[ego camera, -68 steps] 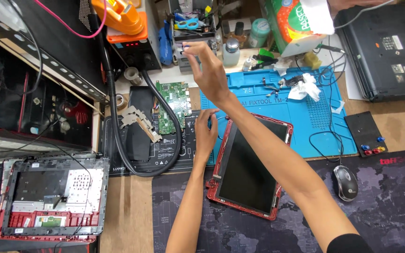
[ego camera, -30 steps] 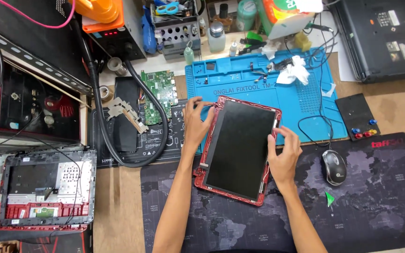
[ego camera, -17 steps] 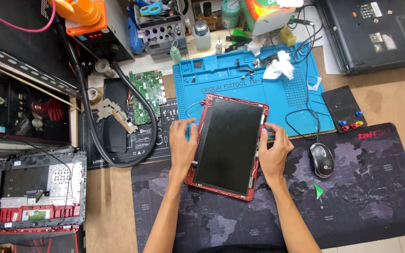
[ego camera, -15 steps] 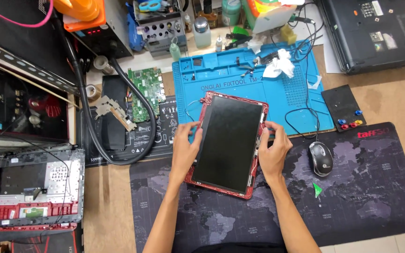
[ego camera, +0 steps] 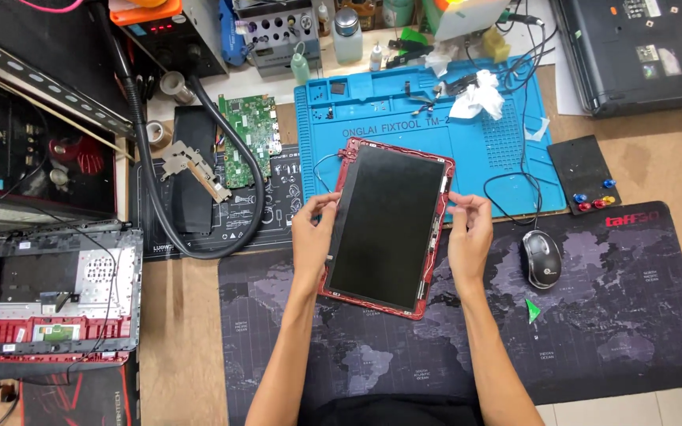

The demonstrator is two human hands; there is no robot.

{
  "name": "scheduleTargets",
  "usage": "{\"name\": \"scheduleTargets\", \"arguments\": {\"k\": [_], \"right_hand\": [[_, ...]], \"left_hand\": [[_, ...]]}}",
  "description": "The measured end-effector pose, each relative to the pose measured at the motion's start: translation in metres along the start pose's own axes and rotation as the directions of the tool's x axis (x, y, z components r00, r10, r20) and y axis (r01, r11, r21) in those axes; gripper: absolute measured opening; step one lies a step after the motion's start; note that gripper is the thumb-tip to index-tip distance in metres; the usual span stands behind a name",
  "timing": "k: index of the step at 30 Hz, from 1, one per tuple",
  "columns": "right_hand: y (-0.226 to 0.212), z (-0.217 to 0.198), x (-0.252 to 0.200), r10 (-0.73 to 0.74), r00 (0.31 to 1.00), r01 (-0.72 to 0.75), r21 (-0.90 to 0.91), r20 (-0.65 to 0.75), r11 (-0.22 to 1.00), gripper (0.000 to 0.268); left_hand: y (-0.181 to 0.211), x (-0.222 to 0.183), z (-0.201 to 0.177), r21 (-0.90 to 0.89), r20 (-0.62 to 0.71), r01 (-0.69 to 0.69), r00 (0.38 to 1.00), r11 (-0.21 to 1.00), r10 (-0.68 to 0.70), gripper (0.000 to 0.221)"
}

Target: Repairing a laptop screen by aligning the LCD panel with the bezel and using a prying tool to secure the components.

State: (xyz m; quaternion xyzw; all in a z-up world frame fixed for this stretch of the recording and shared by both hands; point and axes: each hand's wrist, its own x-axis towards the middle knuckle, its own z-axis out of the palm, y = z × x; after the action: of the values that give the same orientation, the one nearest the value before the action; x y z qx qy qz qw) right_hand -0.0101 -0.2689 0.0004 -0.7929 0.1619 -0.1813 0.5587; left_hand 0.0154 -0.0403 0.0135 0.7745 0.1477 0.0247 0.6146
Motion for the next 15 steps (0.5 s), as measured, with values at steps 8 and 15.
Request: {"name": "scheduleTargets", "arguments": {"k": [8, 15], "right_hand": [[0.013, 0.027, 0.054, -0.012, 0.998, 0.004, 0.148, 0.055, 0.989, 0.008], [0.019, 0.02, 0.093, 0.04, 0.959, -0.085, 0.149, 0.279, 0.985, 0.017]], "left_hand": [[0.041, -0.008, 0.001, -0.306, -0.053, 0.075, 0.994, 0.949, -0.095, 0.021], [0.036, 0.003, -0.002, -0.253, 0.031, 0.038, 0.999, 0.967, -0.031, 0.022]]}}
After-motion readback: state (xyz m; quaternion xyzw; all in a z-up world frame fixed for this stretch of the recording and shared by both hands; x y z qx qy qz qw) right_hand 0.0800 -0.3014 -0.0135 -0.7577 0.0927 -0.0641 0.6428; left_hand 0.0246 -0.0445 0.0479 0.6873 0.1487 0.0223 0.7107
